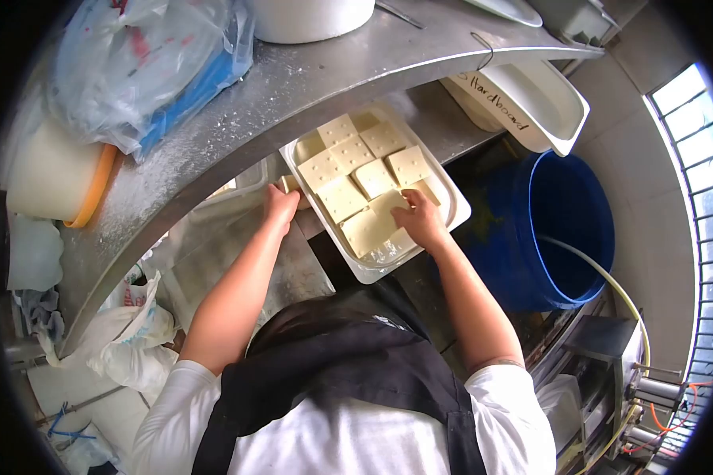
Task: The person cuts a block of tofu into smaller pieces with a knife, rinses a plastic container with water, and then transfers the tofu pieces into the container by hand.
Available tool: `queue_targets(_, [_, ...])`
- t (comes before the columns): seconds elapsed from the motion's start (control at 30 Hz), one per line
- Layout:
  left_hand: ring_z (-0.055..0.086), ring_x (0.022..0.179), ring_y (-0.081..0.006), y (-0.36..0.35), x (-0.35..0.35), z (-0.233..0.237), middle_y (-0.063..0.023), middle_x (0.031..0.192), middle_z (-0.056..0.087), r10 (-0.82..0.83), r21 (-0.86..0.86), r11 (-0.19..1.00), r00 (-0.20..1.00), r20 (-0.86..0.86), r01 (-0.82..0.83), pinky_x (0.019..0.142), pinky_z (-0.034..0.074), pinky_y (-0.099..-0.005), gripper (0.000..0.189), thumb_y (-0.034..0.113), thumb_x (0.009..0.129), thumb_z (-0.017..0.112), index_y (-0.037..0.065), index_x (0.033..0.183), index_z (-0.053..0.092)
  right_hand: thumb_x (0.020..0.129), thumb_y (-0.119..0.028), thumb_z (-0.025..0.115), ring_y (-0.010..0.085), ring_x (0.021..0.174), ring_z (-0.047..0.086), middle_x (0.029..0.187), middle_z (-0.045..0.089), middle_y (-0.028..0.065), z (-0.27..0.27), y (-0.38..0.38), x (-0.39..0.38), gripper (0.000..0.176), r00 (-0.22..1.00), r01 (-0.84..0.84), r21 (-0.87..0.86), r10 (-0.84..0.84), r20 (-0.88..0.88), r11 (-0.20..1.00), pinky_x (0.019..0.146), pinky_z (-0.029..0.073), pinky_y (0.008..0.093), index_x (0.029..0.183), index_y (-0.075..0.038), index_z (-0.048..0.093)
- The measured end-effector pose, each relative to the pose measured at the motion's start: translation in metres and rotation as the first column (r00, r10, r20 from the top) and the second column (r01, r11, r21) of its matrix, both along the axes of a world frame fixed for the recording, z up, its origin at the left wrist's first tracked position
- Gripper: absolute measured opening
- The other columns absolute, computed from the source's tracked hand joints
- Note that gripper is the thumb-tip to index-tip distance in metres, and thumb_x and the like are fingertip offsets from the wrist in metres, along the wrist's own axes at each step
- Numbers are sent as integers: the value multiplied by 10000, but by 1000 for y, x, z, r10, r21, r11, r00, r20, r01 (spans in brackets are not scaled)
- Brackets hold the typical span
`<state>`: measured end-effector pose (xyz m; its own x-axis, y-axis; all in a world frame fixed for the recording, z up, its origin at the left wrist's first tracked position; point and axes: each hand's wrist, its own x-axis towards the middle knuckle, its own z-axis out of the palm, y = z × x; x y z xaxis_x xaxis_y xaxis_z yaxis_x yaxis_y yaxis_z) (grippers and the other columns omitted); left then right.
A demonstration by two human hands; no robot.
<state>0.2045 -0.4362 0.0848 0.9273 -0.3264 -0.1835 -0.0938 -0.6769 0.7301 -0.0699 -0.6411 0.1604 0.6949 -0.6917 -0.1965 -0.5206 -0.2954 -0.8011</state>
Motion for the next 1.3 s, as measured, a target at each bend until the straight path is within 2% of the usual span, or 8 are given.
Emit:
queue_targets(0.13, [689, 1147, -373, 12, 3, -19, -226, 1265, 691, 44, -274, 955, 970, -239, -111, 921, 563, -464, 513, 196, 844, 715, -49, 1281, 608, 891, -199, 766, 440, 1152, 653, 1208, 692, 255, 1, 7, 1, 461, 991, 82, -471, -22, 132, 878, 1001, 523, 485, 1282, 16, 651])
queue_targets(0.3, [692, 1116, -257, 70, -17, 30, -125, 1229, 709, -235, -611, 739, 741, -629, -284, 877, 581, -421, 411, 234, 968, 718, 41, 1317, 620, 919, -125, 768, 422, 1106, 674, 1182, 695, 229, 28, 52, 25, 374, 926, 25, -448, 148, 348, 894, 958, 549, 473, 1265, -24, 669])
queue_targets(0.57, [654, 1242, -292, 66, -86, 113, -140, 1376, 667, -633, -858, 502, 628, -452, -111, 1070, 518, -500, 581, 419, 1047, 640, 24, 1463, 544, 980, -213, 756, 253, 1244, 617, 1368, 617, 220, 66, 94, 58, 653, 829, -216, 690, -243, 503, 691, 1048, 500, 378, 1527, 9, 475])
queue_targets(0.63, [528, 1408, -382, 95, -76, 82, -241, 1558, 508, -449, -40, 894, 893, -38, 447, 1147, 418, -583, 757, 471, 1015, 677, 15, 1565, 424, 975, -205, 749, 243, 1168, 652, 1268, 667, 196, 75, 74, 35, 566, 863, 19, 598, -315, 396, 801, 992, 516, 350, 1467, -17, 544])
queue_targets(0.7, [255, 1558, -504, 131, -97, 58, -296, 1701, 246, -280, 591, 802, 930, 237, 91, 1166, 257, -757, 964, 523, 968, 716, 27, 1651, 250, 944, -178, 802, 260, 1089, 686, 1194, 686, 176, 48, 23, 9, 591, 863, 73, 487, -300, 407, 870, 963, 551, 372, 1442, -12, 529])
queue_targets(0.97, [103, 1590, -535, 210, -87, -20, -269, 1743, 115, -419, 610, 770, 870, 259, 189, 1209, 91, -771, 1135, 387, 812, 885, 152, 1692, 209, 926, -191, 793, 202, 969, 677, 1048, 699, 110, -14, -79, -16, 418, 931, 128, 128, -163, 325, 984, 880, 569, 352, 1248, -5, 601])
queue_targets(1.03, [112, 1593, -523, 213, -76, -30, -259, 1739, 146, -465, 633, 752, 829, 311, 184, 1222, 121, -749, 1082, 375, 838, 866, 182, 1689, 227, 993, -289, 700, 321, 1088, 723, 1157, 742, 194, -3, -69, -12, 346, 997, 63, -201, -69, -24, 978, 920, 567, 428, 1215, -26, 659])
queue_targets(1.3, [146, 1584, -516, 212, -74, -21, -248, 1734, 177, -466, 635, 747, 835, 291, 196, 1229, 149, -729, 1021, 396, 880, 828, 191, 1685, 235, 902, -328, 786, 416, 1186, 688, 1242, 719, 254, 15, -54, -2, 671, 990, 56, -277, -90, -111, 959, 974, 552, 469, 1432, -35, 498])
